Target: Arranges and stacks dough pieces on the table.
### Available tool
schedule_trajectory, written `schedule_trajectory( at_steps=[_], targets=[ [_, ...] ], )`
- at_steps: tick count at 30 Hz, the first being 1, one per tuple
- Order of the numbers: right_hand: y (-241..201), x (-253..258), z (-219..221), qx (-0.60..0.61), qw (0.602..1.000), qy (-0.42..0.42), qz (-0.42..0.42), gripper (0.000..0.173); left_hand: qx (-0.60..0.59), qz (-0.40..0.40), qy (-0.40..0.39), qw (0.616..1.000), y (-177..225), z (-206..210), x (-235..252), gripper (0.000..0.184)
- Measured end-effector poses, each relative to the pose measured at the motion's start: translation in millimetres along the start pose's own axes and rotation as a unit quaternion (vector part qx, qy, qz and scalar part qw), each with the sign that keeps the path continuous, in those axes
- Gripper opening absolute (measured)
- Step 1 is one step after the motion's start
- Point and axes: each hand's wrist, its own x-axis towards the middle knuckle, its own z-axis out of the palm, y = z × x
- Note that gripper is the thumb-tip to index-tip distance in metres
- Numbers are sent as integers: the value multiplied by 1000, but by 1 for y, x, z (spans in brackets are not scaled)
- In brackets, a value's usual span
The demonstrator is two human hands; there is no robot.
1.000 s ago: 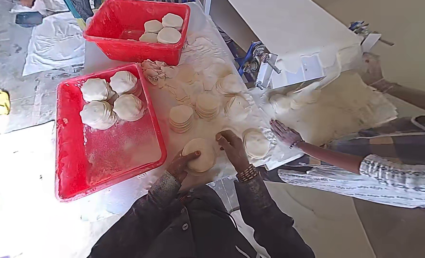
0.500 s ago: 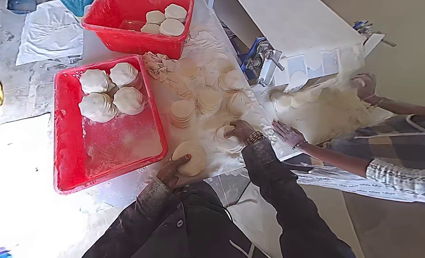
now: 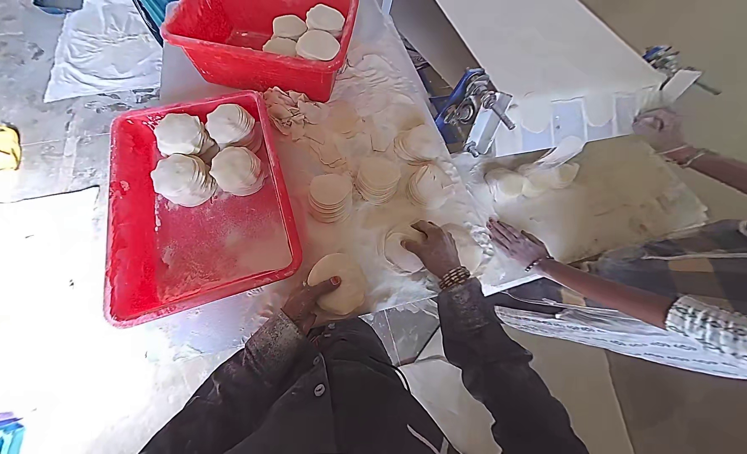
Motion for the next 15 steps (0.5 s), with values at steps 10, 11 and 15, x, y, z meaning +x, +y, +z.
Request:
schedule_trajectory(
  at_steps=[10,11,15],
  targets=[
    [6,-12,27,162,976,143,-22,88,26,-12,11,1000,3,-1,-5,56],
    [4,-4,30,139,985,103,10,88,31,-14,14,999,3,0,-5,55],
    [-11,-3,17,112,989,94,-11,50,38,-14,17,999,4,0,-7,55]
  ],
)
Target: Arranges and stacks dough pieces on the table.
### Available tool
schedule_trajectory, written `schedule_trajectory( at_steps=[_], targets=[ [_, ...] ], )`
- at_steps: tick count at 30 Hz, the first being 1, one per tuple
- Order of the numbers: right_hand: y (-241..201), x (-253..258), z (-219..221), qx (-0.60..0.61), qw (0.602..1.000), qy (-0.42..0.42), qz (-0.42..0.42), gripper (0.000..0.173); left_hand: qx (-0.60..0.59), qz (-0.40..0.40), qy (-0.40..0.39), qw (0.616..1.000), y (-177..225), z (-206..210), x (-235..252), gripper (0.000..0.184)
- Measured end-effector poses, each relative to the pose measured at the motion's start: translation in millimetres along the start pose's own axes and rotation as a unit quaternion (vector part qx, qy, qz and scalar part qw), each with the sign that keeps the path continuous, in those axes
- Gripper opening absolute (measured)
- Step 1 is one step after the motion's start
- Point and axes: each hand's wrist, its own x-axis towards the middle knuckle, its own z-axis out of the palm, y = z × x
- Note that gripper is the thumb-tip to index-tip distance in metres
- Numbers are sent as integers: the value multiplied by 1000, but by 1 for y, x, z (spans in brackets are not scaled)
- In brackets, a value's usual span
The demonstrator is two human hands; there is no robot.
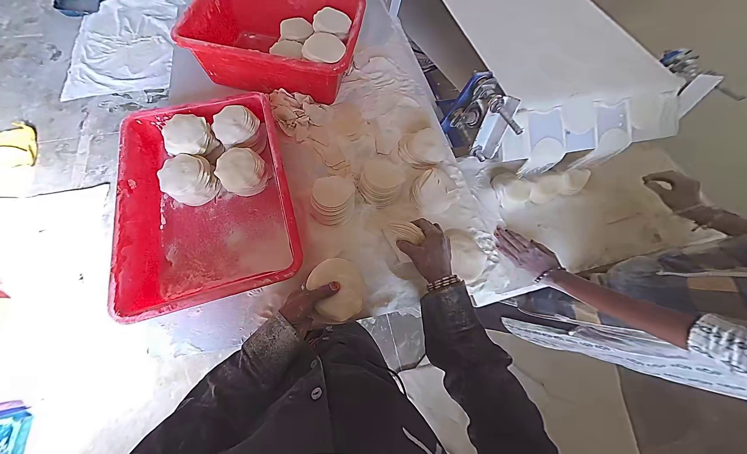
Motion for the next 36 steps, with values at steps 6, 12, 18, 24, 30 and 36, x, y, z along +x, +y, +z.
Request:
schedule_trajectory(
  at_steps=[6,12,18,24,30,36],
  targets=[
    [14,-9,11,-38,998,29,-30,54,-5,-2,3,1000,2,-5,1,49],
    [1,-13,-1,43,995,88,-34,50,1,4,-7,1000,3,-3,2,52],
    [3,-3,13,-41,999,7,18,53,19,5,-6,1000,3,-2,7,54],
    [-6,-12,-7,254,966,30,-28,29,15,12,-13,1000,13,3,1,55],
    [-71,-57,-45,534,830,-134,-84,25,-4,15,-15,1000,13,15,15,45],
    [-61,-65,16,419,884,-204,-22,18,225,232,-130,937,-1,1,10,41]
  ],
)
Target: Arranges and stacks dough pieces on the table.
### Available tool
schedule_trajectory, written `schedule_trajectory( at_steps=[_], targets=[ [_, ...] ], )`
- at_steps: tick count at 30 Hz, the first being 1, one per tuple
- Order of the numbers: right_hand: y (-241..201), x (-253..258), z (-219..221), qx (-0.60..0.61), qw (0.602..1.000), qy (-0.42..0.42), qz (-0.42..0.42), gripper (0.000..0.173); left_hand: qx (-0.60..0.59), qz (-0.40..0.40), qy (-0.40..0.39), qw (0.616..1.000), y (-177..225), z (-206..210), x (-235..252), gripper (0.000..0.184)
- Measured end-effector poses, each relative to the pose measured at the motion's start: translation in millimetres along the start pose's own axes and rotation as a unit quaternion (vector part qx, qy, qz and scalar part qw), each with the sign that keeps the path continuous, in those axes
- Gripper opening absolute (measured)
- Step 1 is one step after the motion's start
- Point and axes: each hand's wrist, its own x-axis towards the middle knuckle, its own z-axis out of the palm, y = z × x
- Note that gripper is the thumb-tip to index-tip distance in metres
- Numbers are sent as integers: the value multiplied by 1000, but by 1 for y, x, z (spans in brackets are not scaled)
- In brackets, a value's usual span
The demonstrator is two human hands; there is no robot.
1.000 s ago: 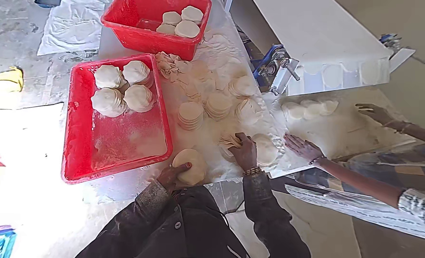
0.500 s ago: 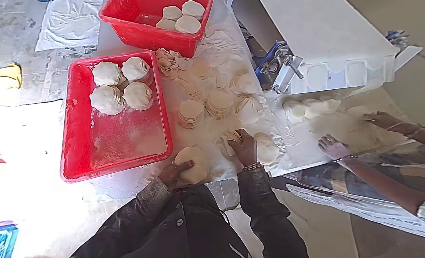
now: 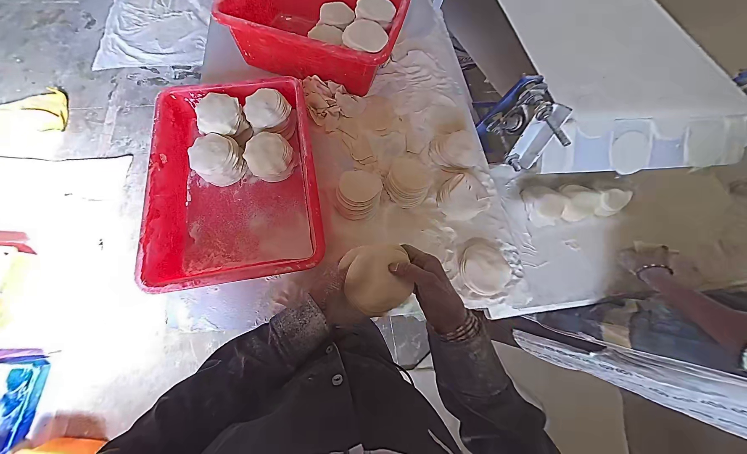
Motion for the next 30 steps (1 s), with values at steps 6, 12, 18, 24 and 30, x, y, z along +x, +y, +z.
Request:
schedule_trajectory(
  at_steps=[6,12,18,24,30],
  targets=[
    [-1,4,17,-175,984,35,-25,30,-337,-189,125,914,22,-5,-5,43],
    [-17,18,23,-101,994,15,-41,33,-269,-133,68,951,47,-25,-16,52],
    [-27,41,76,221,965,-111,82,68,-327,-77,64,940,84,-78,-25,50],
    [-32,98,145,191,959,-179,112,65,-260,-52,163,950,100,-156,-24,51],
    [-11,161,199,-50,986,-78,139,47,-203,-110,241,943,52,-208,22,55]
  ],
)
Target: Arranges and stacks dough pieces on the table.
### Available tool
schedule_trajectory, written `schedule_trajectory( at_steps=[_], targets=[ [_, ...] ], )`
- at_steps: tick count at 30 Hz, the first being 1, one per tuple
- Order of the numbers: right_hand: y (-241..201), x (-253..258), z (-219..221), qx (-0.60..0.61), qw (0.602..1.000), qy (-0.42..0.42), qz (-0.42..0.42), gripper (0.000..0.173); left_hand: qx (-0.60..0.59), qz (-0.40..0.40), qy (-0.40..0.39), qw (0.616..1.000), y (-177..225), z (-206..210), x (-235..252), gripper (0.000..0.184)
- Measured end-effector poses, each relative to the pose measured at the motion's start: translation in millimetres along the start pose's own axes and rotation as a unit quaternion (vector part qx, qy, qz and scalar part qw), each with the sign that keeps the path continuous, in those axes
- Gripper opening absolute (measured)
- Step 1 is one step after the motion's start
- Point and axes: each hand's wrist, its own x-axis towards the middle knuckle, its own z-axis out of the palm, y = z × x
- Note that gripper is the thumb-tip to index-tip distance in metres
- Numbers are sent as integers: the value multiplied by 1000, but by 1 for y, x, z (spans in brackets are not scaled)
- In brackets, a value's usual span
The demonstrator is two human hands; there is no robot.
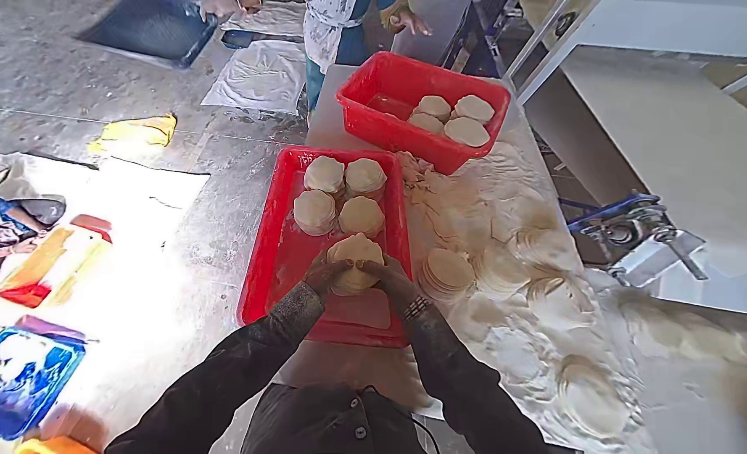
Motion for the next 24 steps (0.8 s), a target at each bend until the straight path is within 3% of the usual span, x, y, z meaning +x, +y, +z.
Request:
schedule_trajectory(
  at_steps=[4,7,9,11,13,15,17,18,21,22,24],
  targets=[
    [7,35,4,-189,976,100,28,69,122,-10,-9,992,-15,-2,48,53],
    [4,29,7,-306,944,106,67,82,326,32,-44,944,-19,0,65,70],
    [-1,11,6,-341,934,95,41,85,387,83,-49,917,-20,-2,68,78],
    [2,-21,-3,-320,941,104,-44,70,374,131,-31,918,-26,-11,60,85],
    [16,-56,-22,-251,936,179,-169,44,343,181,-9,922,-25,-15,32,86],
    [43,-85,-62,-253,885,313,-233,31,320,256,1,912,-30,-9,-2,79],
    [71,-108,-120,-307,848,410,-135,38,278,354,-40,892,-41,7,-37,60],
    [84,-114,-151,-334,841,423,-57,51,253,387,-90,882,-51,17,-53,50],
    [115,-116,-216,-391,831,379,117,92,271,395,-294,827,-89,51,-79,36],
    [118,-115,-222,-406,827,368,122,93,311,391,-335,799,-104,63,-79,33],
    [117,-112,-219,-410,842,342,81,77,397,391,-332,761,-132,86,-74,40]
  ],
)
